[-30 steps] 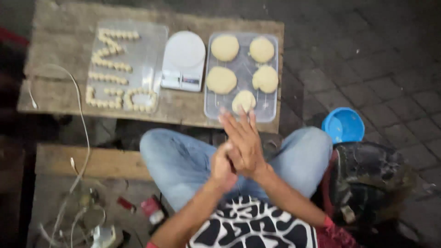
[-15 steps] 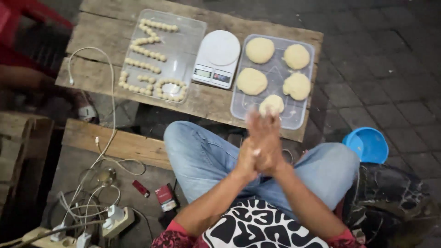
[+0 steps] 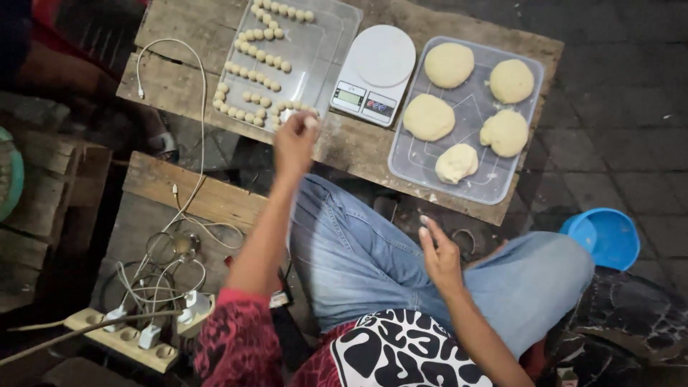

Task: Forming small dough balls by hand and weighing larger dough portions on a digital scale.

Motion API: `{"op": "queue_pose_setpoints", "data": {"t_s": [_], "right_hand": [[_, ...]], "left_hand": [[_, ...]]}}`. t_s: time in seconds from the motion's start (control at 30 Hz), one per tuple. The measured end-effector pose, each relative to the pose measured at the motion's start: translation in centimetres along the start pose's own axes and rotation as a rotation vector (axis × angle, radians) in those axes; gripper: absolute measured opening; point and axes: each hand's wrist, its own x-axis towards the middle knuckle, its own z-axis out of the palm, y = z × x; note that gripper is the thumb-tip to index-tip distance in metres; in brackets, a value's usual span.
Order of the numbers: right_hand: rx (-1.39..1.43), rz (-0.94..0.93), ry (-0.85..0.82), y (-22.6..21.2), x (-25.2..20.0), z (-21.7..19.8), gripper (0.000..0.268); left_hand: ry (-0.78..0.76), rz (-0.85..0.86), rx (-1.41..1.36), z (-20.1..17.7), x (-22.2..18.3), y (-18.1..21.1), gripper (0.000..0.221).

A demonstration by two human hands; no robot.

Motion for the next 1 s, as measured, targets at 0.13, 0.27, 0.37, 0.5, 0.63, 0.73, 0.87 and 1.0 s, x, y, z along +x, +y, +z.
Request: {"op": "queue_pose_setpoints", "data": {"t_s": [0.13, 0.27, 0.37, 0.5, 0.63, 0.73, 0.87, 1.0], "right_hand": [[0.064, -0.043, -0.038, -0.8, 1.4, 0.9, 0.039], [0.035, 0.026, -0.05, 0.7, 1.5, 1.2, 0.039], [0.078, 0.115, -0.061, -0.5, 1.7, 0.7, 0.036], [0.148, 0.195, -0.063, -1.3, 1.9, 0.4, 0.034], [0.136, 0.2, -0.059, -1.4, 2.1, 0.5, 0.034], [0.178, 0.216, -0.048, -1.2, 1.9, 0.5, 0.033], [0.194, 0.221, -0.046, -1.0, 1.9, 0.4, 0.032], [0.239, 0.251, -0.057, -1.1, 1.8, 0.3, 0.032]], "left_hand": [[0.075, 0.227, 0.158, -2.6, 6.6, -1.5, 0.02], [0.038, 0.301, 0.326, -2.3, 10.3, -2.5, 0.03], [-0.013, 0.285, 0.425, -1.8, 11.4, -2.9, 0.024], [-0.015, 0.327, 0.495, -0.6, 13.1, -5.0, 0.017], [-0.026, 0.322, 0.552, 0.0, 13.9, -5.6, 0.027], [0.007, 0.391, 0.568, 0.1, 13.8, -6.0, 0.019], [-0.024, 0.365, 0.601, -0.4, 13.2, -4.8, 0.027], [0.0, 0.372, 0.577, -1.1, 12.5, -3.4, 0.03]]}}
